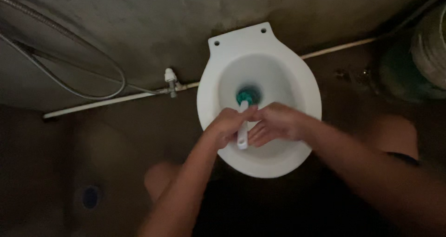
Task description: The person scrubs the inside of a white toilet bowl using a green toilet brush. They repeatedly scrub the bowl's interior surfaces and the drain area with a circular motion.
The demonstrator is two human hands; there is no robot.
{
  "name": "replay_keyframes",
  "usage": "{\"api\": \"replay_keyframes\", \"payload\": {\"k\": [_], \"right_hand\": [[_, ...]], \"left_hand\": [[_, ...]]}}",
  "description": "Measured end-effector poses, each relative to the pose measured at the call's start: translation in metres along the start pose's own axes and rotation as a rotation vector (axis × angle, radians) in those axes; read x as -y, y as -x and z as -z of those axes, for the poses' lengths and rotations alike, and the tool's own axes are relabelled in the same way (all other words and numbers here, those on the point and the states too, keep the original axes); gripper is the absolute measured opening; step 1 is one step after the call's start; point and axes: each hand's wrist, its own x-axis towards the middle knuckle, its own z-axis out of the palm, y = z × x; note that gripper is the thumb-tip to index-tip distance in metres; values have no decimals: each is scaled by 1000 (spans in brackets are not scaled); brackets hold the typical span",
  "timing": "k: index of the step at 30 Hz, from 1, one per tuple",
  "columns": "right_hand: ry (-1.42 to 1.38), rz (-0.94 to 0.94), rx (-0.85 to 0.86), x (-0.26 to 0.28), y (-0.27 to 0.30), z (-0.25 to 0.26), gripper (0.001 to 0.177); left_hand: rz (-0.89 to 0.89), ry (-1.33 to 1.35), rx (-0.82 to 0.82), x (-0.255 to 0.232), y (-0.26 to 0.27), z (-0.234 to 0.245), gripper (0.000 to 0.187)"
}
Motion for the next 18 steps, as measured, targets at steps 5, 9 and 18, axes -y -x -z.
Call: {"api": "replay_keyframes", "payload": {"k": [5, 9, 18], "right_hand": [[1089, 677, -789, 26, -20, 65, 32], [1273, 911, -979, 54, -42, 95, 78], [1021, 517, -676, 70, -37, 101, 90]], "left_hand": [[-224, -537, -207, 20, -3, -7, 38], [-14, -155, -365, 26, 14, -28, 38], [245, 941, -257, 4, -22, -66, 31]]}}
